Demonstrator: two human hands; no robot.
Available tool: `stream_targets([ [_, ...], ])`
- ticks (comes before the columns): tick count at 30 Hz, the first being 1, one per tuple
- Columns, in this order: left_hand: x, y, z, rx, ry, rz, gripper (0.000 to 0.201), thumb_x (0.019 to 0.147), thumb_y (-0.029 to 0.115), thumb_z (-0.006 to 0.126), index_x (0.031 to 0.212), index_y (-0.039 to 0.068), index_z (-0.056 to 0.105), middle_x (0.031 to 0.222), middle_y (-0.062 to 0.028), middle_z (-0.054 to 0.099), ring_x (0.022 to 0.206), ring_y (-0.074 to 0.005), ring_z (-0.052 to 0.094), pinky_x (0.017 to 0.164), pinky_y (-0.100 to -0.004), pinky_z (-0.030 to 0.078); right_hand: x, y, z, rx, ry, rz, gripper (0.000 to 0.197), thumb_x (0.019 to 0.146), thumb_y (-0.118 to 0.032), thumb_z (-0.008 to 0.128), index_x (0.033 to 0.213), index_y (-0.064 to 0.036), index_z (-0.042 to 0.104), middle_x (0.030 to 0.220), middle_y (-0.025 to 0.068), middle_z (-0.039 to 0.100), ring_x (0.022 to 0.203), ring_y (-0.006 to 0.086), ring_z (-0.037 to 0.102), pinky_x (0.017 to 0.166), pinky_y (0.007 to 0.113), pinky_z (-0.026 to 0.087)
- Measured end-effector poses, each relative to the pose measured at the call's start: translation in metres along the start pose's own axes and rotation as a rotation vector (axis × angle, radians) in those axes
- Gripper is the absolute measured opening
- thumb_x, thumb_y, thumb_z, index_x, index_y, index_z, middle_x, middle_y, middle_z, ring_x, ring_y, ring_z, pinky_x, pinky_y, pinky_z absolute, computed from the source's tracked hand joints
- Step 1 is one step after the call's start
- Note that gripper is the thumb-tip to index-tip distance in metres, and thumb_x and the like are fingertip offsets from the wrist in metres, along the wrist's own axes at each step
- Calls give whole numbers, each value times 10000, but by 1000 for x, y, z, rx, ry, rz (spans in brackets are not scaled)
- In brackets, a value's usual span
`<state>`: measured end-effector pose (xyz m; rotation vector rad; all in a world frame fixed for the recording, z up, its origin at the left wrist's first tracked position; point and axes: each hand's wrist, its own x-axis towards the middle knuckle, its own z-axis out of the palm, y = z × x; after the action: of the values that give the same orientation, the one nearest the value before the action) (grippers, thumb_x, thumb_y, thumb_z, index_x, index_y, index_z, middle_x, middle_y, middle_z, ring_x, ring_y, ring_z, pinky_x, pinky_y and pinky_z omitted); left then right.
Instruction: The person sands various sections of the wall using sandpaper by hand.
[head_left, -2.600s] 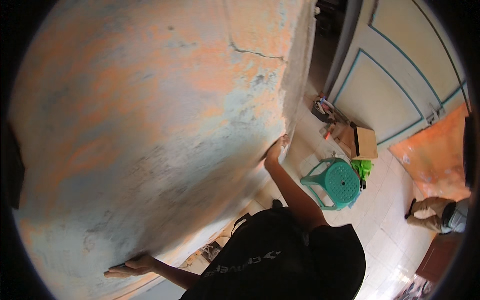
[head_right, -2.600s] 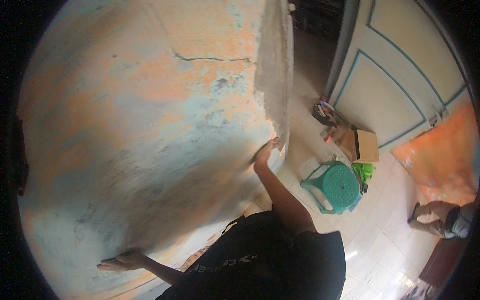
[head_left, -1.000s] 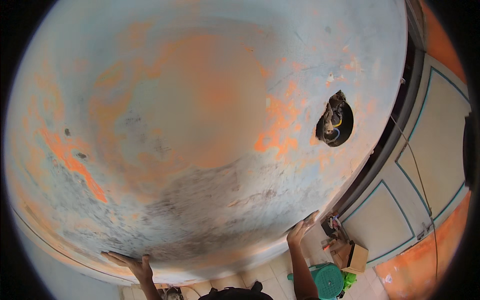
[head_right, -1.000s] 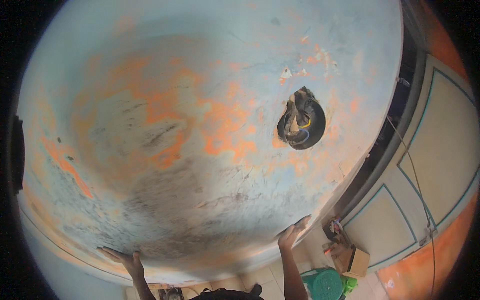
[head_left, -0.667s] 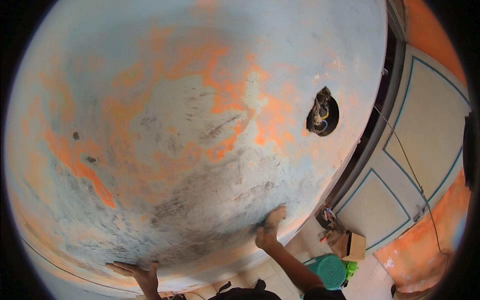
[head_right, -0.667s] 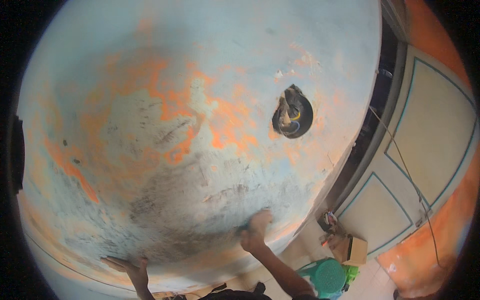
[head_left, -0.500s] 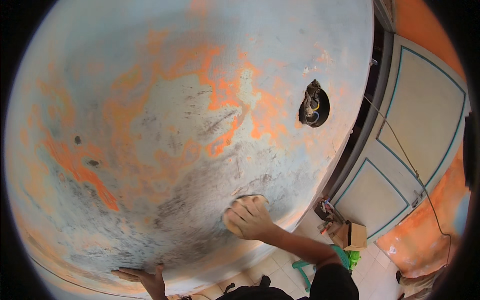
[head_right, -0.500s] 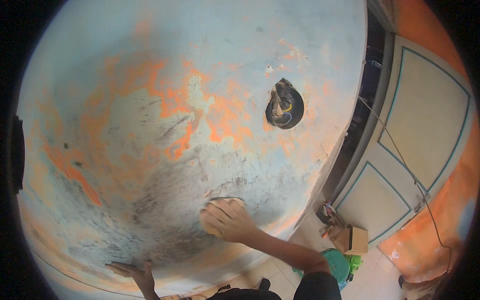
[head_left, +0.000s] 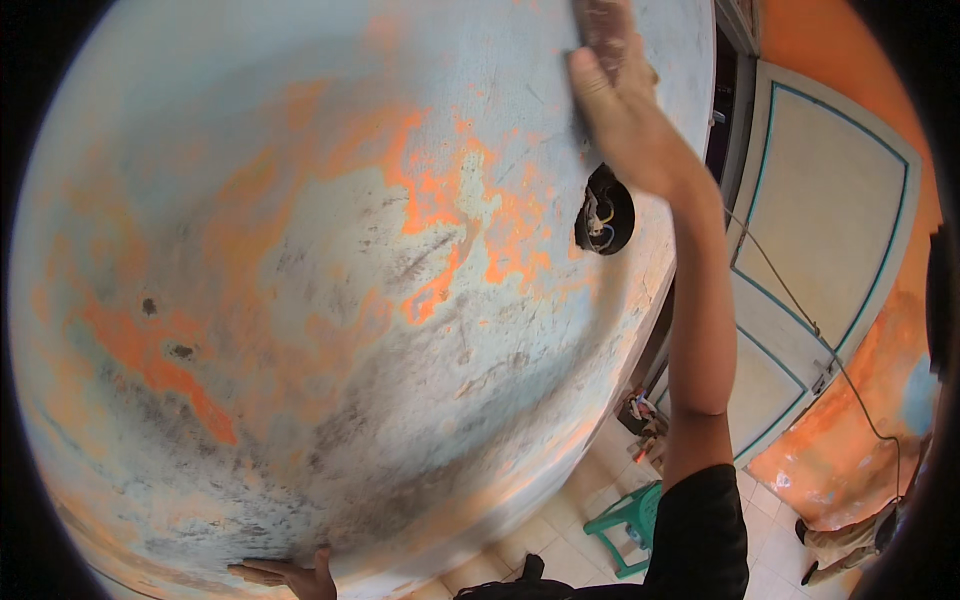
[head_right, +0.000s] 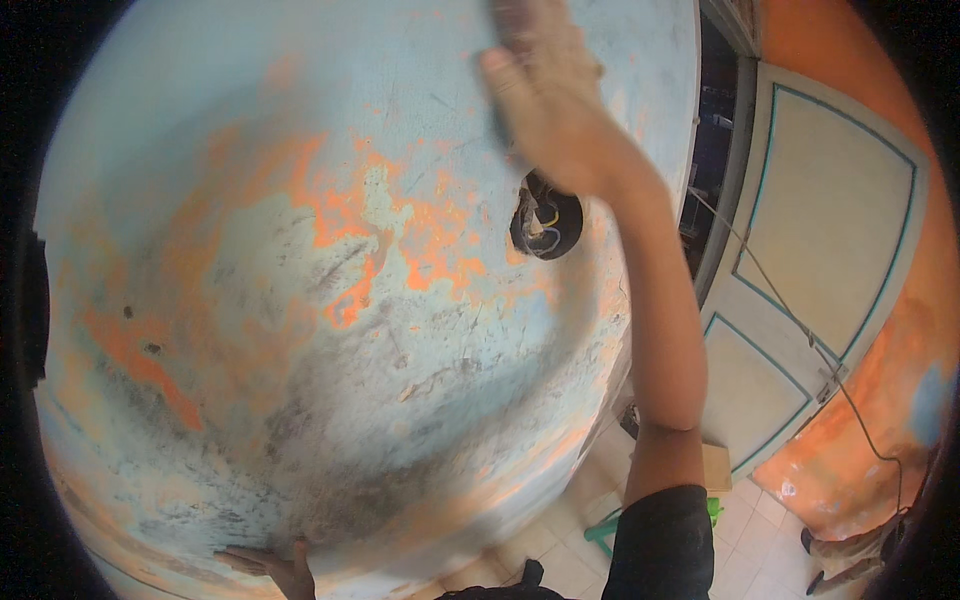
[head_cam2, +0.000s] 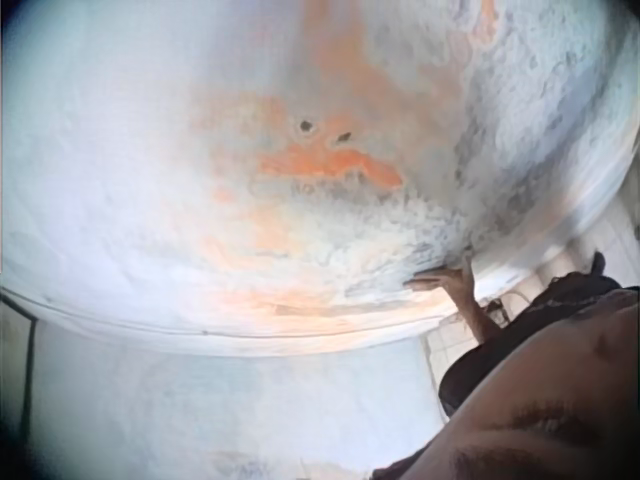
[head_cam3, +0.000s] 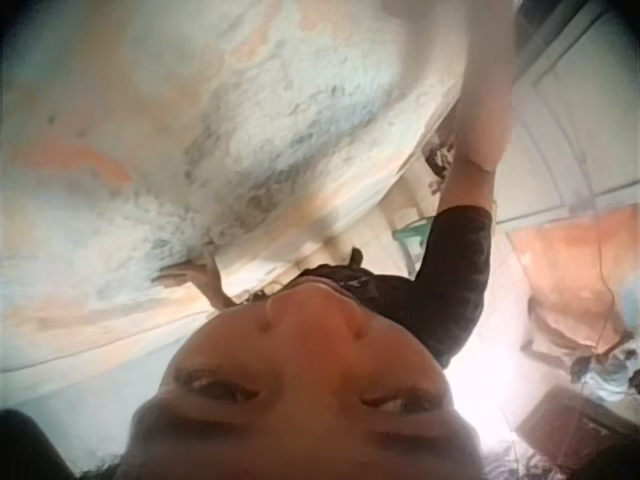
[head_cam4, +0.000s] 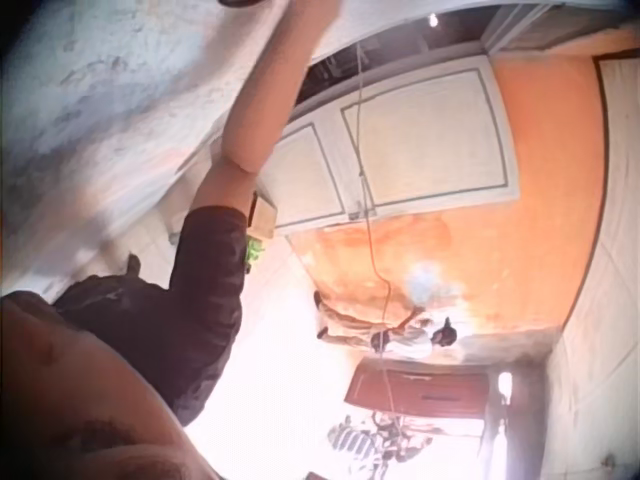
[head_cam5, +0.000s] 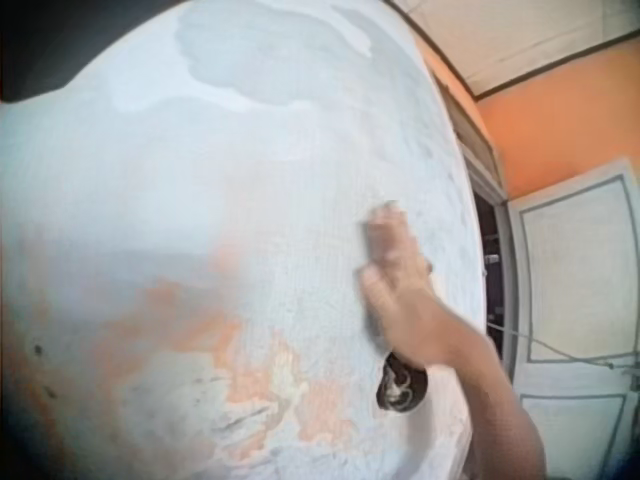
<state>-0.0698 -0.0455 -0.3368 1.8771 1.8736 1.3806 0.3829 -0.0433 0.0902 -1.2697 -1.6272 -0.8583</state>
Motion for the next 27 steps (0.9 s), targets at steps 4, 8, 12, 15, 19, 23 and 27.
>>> stream_targets([
  [4,0,-5,9,-141,11,63,1153,792,429,746,1403,-136,-53,1371,-429,260,1171,-481,412,1007,-464,354,-27,113,-18,68,159,274,713,976,-467,337,1480,-3,141,1541,233,108,1440,338,75,1158,427,50],
  [8,1,-11,12,-92,41,109,1167,791,444,742,1397,-140,-66,1355,-431,281,1159,-492,420,997,-474,357,-136,213,20,55,277,435,707,998,-439,293,1474,39,82,1560,201,-12,1448,285,-60,1162,382,-21],
  [12,3,-19,7,-50,-73,34,1196,790,473,732,1394,-134,-104,1336,-435,301,1156,-505,422,991,-481,359,-314,156,117,154,282,846,641,1019,-340,296,1486,8,28,1564,184,29,1449,303,4,1167,401,-3],
  [15,3,-22,17,52,67,123,1117,805,476,713,1407,-126,-10,1338,-436,302,1165,-504,424,985,-481,366,-516,94,198,248,105,1158,653,1028,-371,268,1486,-5,-22,1563,153,-105,1434,296,-138,1143,433,-115],
  [19,-4,-22,12,235,224,101,1148,775,590,648,1431,-63,-31,1401,-396,120,1261,-493,232,1016,-546,262,-607,-90,278,486,-40,1368,619,1019,-392,296,1457,-5,91,1402,193,175,1214,278,316,1040,405,249],
  [23,-1,-11,2,274,257,74,1296,712,764,569,1454,26,-194,1486,-337,-147,1399,-479,-59,1069,-642,103,-530,-106,241,830,111,1617,525,1023,-312,302,1420,16,194,1254,193,322,1024,235,466,930,358,383],
  [27,1,-12,5,286,232,118,1270,724,779,531,1457,33,-189,1466,-293,-278,1359,-478,-244,1035,-688,-42,-402,-95,210,378,255,951,596,1020,-235,284,1470,63,31,1560,199,-60,1446,305,-17,1158,391,14],
])
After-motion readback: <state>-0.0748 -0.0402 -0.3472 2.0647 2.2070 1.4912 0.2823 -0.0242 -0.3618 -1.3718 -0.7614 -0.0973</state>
